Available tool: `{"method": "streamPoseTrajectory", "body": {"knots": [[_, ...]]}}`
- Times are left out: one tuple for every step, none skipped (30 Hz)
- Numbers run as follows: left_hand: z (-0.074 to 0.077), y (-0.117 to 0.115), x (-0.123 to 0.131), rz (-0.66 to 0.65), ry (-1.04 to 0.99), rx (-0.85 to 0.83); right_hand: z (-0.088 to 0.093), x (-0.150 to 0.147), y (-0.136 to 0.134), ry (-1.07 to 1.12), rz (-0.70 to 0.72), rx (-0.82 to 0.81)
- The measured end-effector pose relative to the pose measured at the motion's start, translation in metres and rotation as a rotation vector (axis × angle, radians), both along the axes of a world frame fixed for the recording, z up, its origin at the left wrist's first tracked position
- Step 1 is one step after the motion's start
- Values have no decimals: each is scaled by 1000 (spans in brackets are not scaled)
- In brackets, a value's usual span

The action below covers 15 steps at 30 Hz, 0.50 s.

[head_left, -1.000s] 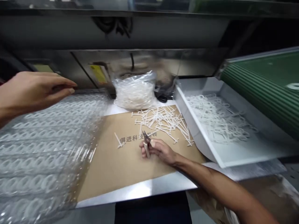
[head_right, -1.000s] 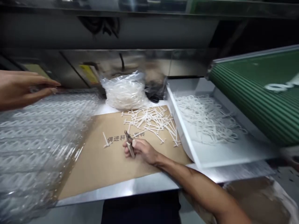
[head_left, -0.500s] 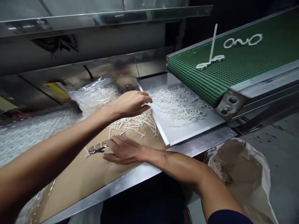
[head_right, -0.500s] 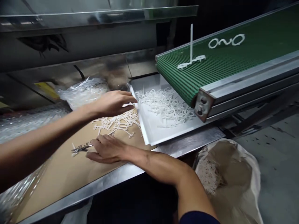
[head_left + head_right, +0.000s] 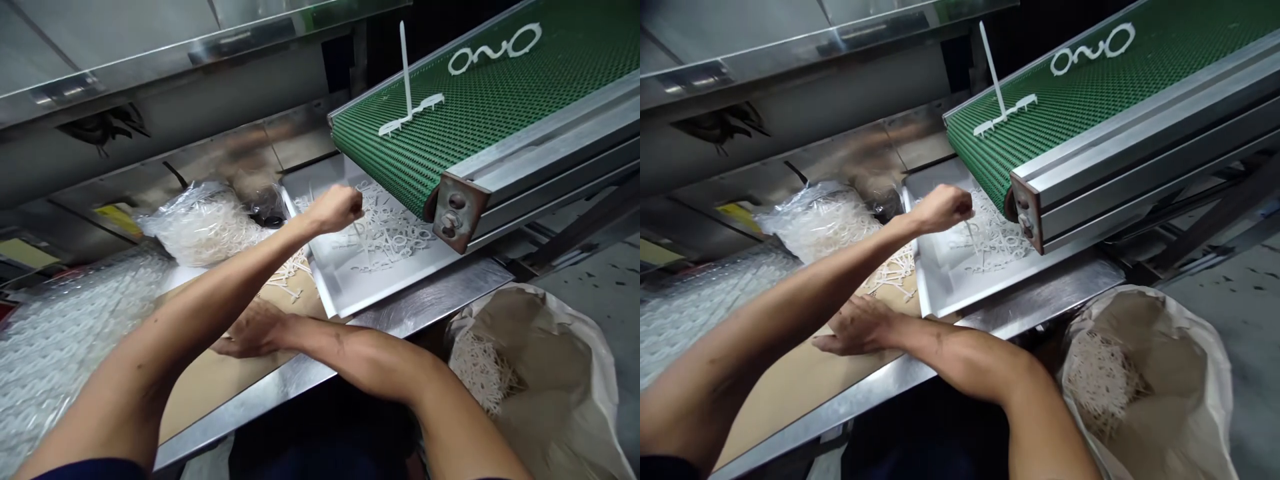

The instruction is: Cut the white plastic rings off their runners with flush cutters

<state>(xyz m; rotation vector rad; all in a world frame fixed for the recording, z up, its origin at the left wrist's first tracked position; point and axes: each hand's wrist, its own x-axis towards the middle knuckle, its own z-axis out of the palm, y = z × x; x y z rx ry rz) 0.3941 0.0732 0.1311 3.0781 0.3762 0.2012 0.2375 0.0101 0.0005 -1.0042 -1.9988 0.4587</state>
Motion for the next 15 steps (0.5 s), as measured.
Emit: {"method": "streamPoseTrajectory", "body": {"knots": [[7,2,-4,4,-65,-43,1,0,-1,-29,-10,13],[14,4,-9,13,-147,-100,2,-1,-2,-61,-20,25],[20,5,-15,28,-238,-169,2,-1,-3,-95,-30,35],[25,7,-22,47,-326,-244,2,-1,-4,-124,-40,44],[29,8,-29,68,-400,-318,2,-1,-5,-151,-47,53],[32,10,-36,86,-452,-387,1,-1,-6,-177,-52,62],[35,12,-45,101,-494,-460,1,-1,-6,-200,-57,71],[38,15,-54,116,-538,-536,1,0,-7,-221,-60,78],[42,18,-65,134,-589,-609,0,1,-7,-241,-60,84],[45,21,-78,155,-650,-672,1,2,-7,-259,-61,87],[49,24,-94,178,-713,-722,1,3,-7,-275,-64,87],[52,26,-113,203,-771,-756,2,5,-6,-287,-71,83],[54,28,-135,235,-822,-768,2,6,-5,-295,-82,74],[55,27,-161,273,-864,-762,3,8,-4,-301,-95,62],[53,25,-189,321,-899,-744,3,9,-4,-303,-108,46]]}}
